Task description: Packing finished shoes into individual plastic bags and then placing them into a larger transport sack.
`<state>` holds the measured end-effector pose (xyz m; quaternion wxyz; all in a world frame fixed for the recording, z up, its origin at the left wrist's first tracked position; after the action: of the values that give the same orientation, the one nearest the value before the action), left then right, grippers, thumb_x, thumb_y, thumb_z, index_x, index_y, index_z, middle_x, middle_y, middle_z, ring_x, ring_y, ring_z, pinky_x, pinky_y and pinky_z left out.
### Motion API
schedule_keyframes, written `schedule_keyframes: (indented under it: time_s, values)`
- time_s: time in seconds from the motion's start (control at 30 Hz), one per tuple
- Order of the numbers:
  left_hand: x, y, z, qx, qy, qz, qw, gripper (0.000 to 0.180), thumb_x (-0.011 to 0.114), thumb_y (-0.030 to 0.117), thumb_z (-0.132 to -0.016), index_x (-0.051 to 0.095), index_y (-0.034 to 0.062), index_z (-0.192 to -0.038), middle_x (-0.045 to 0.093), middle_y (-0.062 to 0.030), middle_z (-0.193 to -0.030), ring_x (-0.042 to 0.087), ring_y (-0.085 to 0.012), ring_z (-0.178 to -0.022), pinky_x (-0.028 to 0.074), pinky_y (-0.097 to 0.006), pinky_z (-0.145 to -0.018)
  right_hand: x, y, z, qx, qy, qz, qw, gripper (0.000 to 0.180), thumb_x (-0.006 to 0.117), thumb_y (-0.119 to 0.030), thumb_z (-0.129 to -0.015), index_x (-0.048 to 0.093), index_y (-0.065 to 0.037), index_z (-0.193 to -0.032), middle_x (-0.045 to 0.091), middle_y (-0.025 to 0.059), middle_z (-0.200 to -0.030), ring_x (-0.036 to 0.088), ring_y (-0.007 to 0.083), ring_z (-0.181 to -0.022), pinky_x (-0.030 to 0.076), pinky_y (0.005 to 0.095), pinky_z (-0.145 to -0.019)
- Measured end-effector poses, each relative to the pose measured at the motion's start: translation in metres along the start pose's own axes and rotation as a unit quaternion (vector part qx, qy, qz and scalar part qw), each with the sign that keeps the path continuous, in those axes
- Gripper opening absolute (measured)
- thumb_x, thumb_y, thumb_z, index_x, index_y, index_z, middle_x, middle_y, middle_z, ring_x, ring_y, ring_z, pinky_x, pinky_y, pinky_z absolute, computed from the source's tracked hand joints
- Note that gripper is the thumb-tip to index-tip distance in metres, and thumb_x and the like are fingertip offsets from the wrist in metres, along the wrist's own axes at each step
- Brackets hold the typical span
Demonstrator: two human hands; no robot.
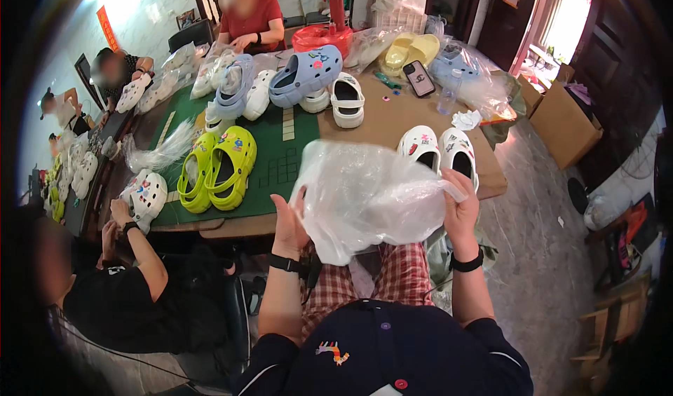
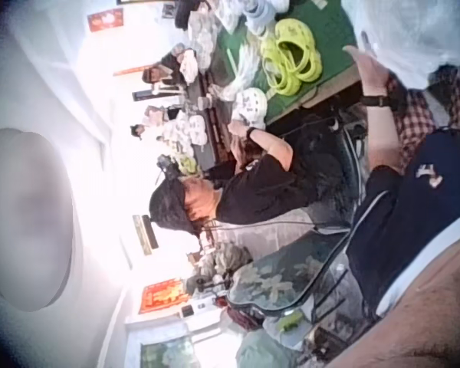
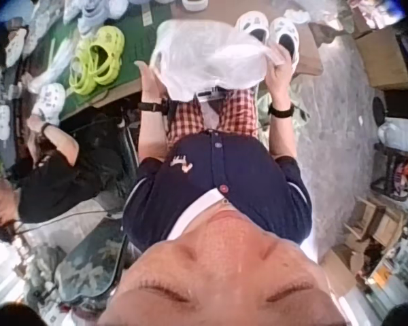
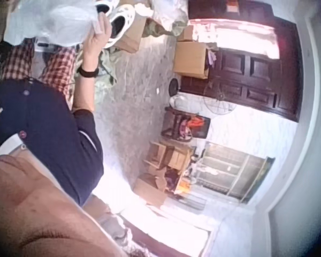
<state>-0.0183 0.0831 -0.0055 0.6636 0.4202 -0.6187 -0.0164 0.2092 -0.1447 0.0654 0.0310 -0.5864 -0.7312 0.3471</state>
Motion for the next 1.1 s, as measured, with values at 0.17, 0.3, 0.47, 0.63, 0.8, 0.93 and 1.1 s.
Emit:
schedule_keyframes:
  time_s: [0.17,0.3,0.47,0.63,0.8,0.93,1.1]
  values:
    - [0.003,-0.004,0.006,-0.041,0.059,-0.12,0.99,0.069,0.047,0.048,-0.096,0.027,0.004,-0.145,0.043,-0.011,-0.141,0.048,-0.0237,-0.125,0.044,-0.04,-0.099,-0.005,0.006,0.006,-0.046,0.023,0.043,0.998,0.036,0.06,0.007,-0.079,0.064,-0.007,-0.112,0.062,0.013,-0.111,0.059,0.0286,-0.102,0.047,0.0349,-0.089]
    - [-0.012,-0.01,0.008,-0.087,0.068,-0.118,0.987,0.051,0.047,0.023,-0.098,0.032,0.0035,-0.142,0.049,-0.0101,-0.135,0.054,-0.0217,-0.118,0.048,-0.037,-0.095,-0.005,0.004,0.011,-0.05,0.003,0.036,0.998,0.028,0.057,0.005,-0.084,0.064,-0.003,-0.11,0.062,0.0136,-0.112,0.06,0.0261,-0.102,0.046,0.0333,-0.089]
    - [-0.05,-0.009,0.015,-0.041,0.119,-0.081,0.989,0.052,0.05,0.009,-0.093,0.033,0.0003,-0.141,0.051,-0.012,-0.132,0.056,-0.0201,-0.114,0.048,-0.032,-0.092,0.0,0.003,0.016,-0.112,-0.019,0.054,0.992,0.029,0.058,0.004,-0.083,0.063,-0.005,-0.11,0.061,0.015,-0.111,0.061,0.0292,-0.1,0.048,0.0359,-0.089]
    - [0.011,0.024,0.035,0.352,0.148,-0.724,0.575,0.059,0.065,0.01,-0.081,0.041,0.0014,-0.134,0.045,-0.0219,-0.136,0.041,-0.0348,-0.129,0.034,-0.044,-0.104,0.007,-0.001,0.009,-0.109,-0.049,0.029,0.992,0.04,0.061,0.005,-0.079,0.062,-0.008,-0.117,0.062,0.0152,-0.117,0.06,0.031,-0.104,0.048,0.0366,-0.09]
    - [0.032,0.026,0.049,0.158,-0.085,-0.894,0.411,0.067,0.08,0.033,-0.063,0.057,0.0143,-0.123,0.048,-0.0128,-0.136,0.039,-0.0352,-0.131,0.026,-0.055,-0.108,0.035,-0.008,-0.026,-0.132,-0.138,-0.019,0.981,0.041,0.053,-0.003,-0.086,0.054,-0.005,-0.127,0.056,0.0197,-0.127,0.055,0.0357,-0.115,0.046,0.0398,-0.095]
    - [-0.001,0.004,0.055,0.059,-0.015,-0.925,0.374,0.075,0.077,0.043,-0.066,0.053,0.0138,-0.13,0.039,-0.0157,-0.143,0.03,-0.0354,-0.136,0.023,-0.058,-0.108,0.068,0.012,-0.074,-0.014,-0.135,0.017,0.991,0.04,0.055,-0.007,-0.087,0.053,-0.002,-0.126,0.058,0.0219,-0.12,0.056,0.0361,-0.112,0.045,0.0384,-0.095]
    - [-0.038,-0.029,0.05,0.021,0.057,-0.931,0.359,0.08,0.076,0.049,-0.066,0.05,0.0123,-0.132,0.04,-0.0201,-0.141,0.033,-0.0384,-0.133,0.026,-0.054,-0.107,0.084,0.069,-0.109,0.284,-0.169,0.088,0.94,0.05,0.061,-0.014,-0.084,0.047,0.002,-0.129,0.056,0.0247,-0.119,0.052,0.0374,-0.115,0.042,0.0393,-0.098]
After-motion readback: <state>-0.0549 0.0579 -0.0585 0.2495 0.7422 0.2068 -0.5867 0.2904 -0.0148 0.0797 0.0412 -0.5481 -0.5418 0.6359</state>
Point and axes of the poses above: each hand's wrist, its own z-axis away from the middle knuckle, its own x-axis out of the palm, y = z × x, the point moved 3 cm from there along -z, towards the middle knuckle
